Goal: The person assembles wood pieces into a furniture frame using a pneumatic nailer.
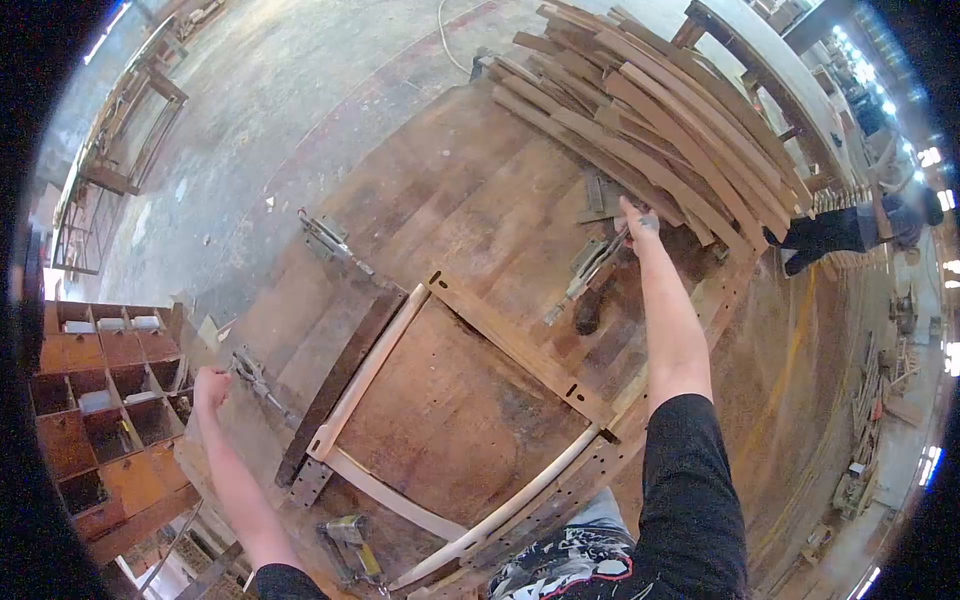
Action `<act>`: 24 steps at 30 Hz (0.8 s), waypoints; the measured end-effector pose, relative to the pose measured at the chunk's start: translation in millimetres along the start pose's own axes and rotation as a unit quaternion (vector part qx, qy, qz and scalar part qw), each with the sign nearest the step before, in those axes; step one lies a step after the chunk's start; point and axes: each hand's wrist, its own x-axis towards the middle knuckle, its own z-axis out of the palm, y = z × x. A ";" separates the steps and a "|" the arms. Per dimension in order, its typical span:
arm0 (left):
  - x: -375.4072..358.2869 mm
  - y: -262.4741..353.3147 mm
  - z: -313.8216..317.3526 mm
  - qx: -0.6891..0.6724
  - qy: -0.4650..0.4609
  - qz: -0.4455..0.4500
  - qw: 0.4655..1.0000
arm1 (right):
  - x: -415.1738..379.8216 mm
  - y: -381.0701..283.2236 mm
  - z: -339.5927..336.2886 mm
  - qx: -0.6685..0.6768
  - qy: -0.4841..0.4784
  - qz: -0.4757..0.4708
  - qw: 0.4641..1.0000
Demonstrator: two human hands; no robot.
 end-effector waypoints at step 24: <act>16.3 -43.8 16.3 -0.047 0.014 0.023 0.999 | 12.6 -50.6 -19.3 0.011 0.019 -0.050 0.999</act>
